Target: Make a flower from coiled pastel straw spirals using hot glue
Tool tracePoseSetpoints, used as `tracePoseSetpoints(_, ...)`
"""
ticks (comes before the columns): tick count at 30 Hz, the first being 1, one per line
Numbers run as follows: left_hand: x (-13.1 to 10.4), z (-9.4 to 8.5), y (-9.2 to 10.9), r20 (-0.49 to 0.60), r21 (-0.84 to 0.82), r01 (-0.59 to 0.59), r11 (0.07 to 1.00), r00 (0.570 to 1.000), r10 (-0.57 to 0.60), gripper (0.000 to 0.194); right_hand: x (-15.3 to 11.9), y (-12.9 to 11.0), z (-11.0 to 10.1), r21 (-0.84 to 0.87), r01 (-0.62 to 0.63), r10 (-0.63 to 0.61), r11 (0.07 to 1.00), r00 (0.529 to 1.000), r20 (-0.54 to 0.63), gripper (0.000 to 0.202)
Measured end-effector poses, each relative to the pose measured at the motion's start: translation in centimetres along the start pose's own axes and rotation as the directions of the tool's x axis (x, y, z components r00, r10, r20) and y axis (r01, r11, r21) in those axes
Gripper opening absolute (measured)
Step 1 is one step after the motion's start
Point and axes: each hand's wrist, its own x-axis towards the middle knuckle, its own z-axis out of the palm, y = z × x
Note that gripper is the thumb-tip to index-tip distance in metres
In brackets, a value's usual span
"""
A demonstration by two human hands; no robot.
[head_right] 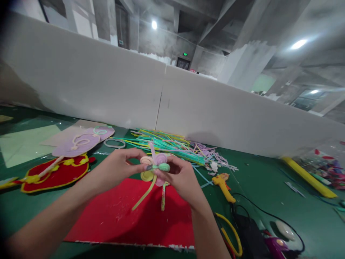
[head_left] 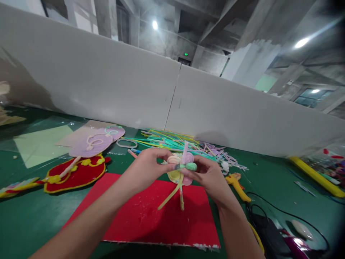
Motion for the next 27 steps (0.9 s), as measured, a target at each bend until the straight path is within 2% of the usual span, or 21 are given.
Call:
tracePoseSetpoints(5, 0.22, -0.08, -0.42, 0.071, -0.117, 0.024, 0.993, 0.997, -0.016, 0.01, -0.09, -0.05, -0.14, -0.017, -0.032, 0.032, 0.999, 0.999, 0.002, 0.027)
tracePoseSetpoints(12, 0.38, 0.07, -0.33, 0.069, -0.08, -0.042, 0.996, 0.996, 0.048, 0.014, -0.25, -0.18, -0.3, -0.035, 0.007, -0.005, 0.999, 0.999, 0.05, 0.023)
tracePoseSetpoints(17, 0.47, -0.09, -0.34, 0.037, -0.05, -0.045, 0.998, 0.998, 0.047, 0.013, -0.13, 0.13, -0.49, -0.044, -0.009, 0.01, 0.999, 1.0, 0.029, 0.028)
tracePoseSetpoints(23, 0.49, -0.56, -0.44, 0.11, -0.054, -0.017, 0.998, 0.994, 0.023, 0.018, -0.05, -0.01, -0.5, -0.032, -0.024, 0.025, 0.999, 0.999, 0.024, 0.025)
tracePoseSetpoints(25, 0.57, -0.6, -0.55, 0.114, -0.077, -0.007, 0.997, 0.993, 0.016, 0.017, 0.01, -0.09, -0.39, -0.024, -0.024, 0.024, 0.999, 1.0, 0.018, 0.024)
tracePoseSetpoints(27, 0.74, -0.64, -0.69, 0.086, -0.153, -0.006, 0.988, 0.996, 0.02, 0.019, 0.22, -0.01, -0.29, 0.01, -0.021, 0.021, 1.0, 0.999, -0.036, 0.025)
